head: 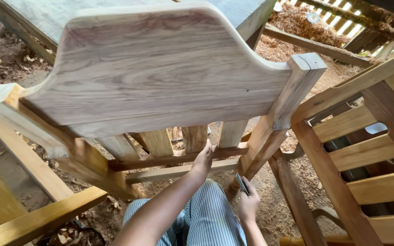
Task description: The person sands the underside of a wooden chair using a sanding block. They hold the chair steady with one hand while moving the sanding block back and forth across the slats and frame.
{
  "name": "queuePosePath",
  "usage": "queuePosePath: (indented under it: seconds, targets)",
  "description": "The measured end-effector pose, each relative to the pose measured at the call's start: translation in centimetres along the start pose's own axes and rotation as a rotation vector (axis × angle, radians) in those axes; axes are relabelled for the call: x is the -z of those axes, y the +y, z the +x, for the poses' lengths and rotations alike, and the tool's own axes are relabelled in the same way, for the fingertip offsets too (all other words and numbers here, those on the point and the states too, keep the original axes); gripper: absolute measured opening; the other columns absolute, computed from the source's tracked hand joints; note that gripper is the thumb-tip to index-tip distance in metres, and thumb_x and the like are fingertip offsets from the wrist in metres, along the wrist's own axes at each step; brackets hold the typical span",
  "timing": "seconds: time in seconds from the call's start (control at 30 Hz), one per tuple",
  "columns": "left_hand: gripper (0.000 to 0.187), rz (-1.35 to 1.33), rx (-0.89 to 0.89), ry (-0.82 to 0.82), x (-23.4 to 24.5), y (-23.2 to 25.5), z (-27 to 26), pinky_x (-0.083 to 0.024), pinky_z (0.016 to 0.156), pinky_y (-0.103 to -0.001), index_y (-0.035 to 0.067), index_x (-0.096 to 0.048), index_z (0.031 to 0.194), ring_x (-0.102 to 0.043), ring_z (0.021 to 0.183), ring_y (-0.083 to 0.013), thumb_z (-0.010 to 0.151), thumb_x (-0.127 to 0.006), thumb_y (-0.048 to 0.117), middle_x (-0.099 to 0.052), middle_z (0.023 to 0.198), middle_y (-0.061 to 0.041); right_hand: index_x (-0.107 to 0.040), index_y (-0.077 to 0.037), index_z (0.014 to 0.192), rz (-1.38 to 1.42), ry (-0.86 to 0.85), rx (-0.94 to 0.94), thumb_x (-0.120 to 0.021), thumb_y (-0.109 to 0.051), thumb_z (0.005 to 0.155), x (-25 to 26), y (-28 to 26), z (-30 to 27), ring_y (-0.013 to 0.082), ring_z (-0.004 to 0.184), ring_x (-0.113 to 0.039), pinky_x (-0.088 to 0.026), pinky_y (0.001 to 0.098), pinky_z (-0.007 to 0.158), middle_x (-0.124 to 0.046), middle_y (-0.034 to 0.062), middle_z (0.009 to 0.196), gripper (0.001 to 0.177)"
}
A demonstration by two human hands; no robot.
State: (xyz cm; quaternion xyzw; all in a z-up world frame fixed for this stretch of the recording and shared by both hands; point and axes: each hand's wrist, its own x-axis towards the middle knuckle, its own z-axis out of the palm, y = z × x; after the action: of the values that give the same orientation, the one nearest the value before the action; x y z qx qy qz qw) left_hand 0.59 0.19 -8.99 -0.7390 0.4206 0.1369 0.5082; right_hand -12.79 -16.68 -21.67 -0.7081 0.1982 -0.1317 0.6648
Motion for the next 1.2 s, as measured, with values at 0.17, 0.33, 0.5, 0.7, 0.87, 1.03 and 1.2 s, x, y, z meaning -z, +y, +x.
queuePosePath:
  seconds: [0.17,0.33,0.5,0.7,0.87,1.03,1.2]
  targets:
    - [0.061,-0.576,0.296,0.161,-2.8,6.5,6.7,0.003,0.123,-0.049,-0.005,-0.035,0.153,-0.011,0.155,-0.0330,0.104,-0.048,0.030,-0.019,0.167,-0.019,-0.068,-0.005,0.134,-0.042,0.066,-0.256,-0.055,0.008,0.090,1.4,-1.1,-1.5,0.0176,0.084,-0.063,-0.048,0.0286,0.070,-0.074,0.0132,0.120,0.049]
    - [0.085,-1.131,0.530,0.454,-0.3,5.5,3.5,-0.008,0.125,-0.051,-0.014,-0.021,0.158,-0.007,0.153,-0.0395,0.083,-0.058,0.006,-0.014,0.165,-0.030,-0.068,0.001,0.130,0.041,0.082,-0.180,-0.052,0.011,0.085,1.3,0.1,-1.4,0.0156,0.093,-0.068,-0.053,0.0261,0.078,-0.073,0.0135,0.120,0.049]
    - [0.071,-1.867,0.493,0.125,1.2,1.0,-2.7,-0.051,0.059,-0.032,0.016,-0.022,0.165,-0.069,0.073,-0.0223,0.102,-0.054,0.023,-0.076,0.109,-0.016,-0.064,0.006,0.131,0.105,0.090,-0.277,-0.048,0.014,0.084,1.4,0.4,-1.5,0.0226,0.104,-0.067,-0.056,0.0297,0.088,-0.068,0.0196,0.124,0.050]
    - [0.108,-2.098,0.413,-0.030,1.4,0.2,-0.4,-0.043,0.044,-0.022,0.022,0.016,0.163,-0.051,0.055,-0.0132,0.090,-0.062,0.003,-0.062,0.094,-0.013,-0.062,0.006,0.132,0.157,0.083,-0.287,-0.048,0.013,0.082,0.9,-0.6,-1.7,0.0230,0.103,-0.068,-0.057,0.0320,0.090,-0.066,0.0182,0.125,0.052]
    - [0.106,-2.240,0.311,0.016,1.4,0.9,-1.2,-0.046,0.050,-0.024,0.021,0.025,0.160,-0.052,0.059,-0.0152,0.096,-0.060,0.013,-0.066,0.095,-0.016,-0.063,0.007,0.130,0.222,0.016,-0.307,-0.047,0.015,0.078,-0.3,-2.5,-2.0,0.0241,0.104,-0.067,-0.056,0.0340,0.089,-0.068,0.0184,0.124,0.056]
    - [0.098,-1.666,0.301,0.054,-2.7,4.3,-0.8,-0.049,0.056,-0.028,0.029,0.013,0.167,-0.058,0.065,-0.0148,0.099,-0.056,0.015,-0.069,0.097,-0.016,-0.061,0.004,0.132,0.190,-0.054,-0.370,-0.049,0.013,0.085,-1.2,-2.8,-1.9,0.0225,0.108,-0.067,-0.057,0.0346,0.091,-0.066,0.0144,0.128,0.050]
    - [0.067,-2.297,0.361,0.093,-2.3,3.7,-3.3,-0.053,0.058,-0.025,0.023,-0.037,0.157,-0.063,0.066,-0.0123,0.098,-0.061,0.045,-0.074,0.086,-0.008,-0.059,-0.001,0.138,0.448,-0.155,-0.344,-0.049,0.007,0.094,-2.7,-3.0,-1.6,0.0237,0.103,-0.063,-0.058,0.0377,0.093,-0.062,0.0197,0.127,0.046]
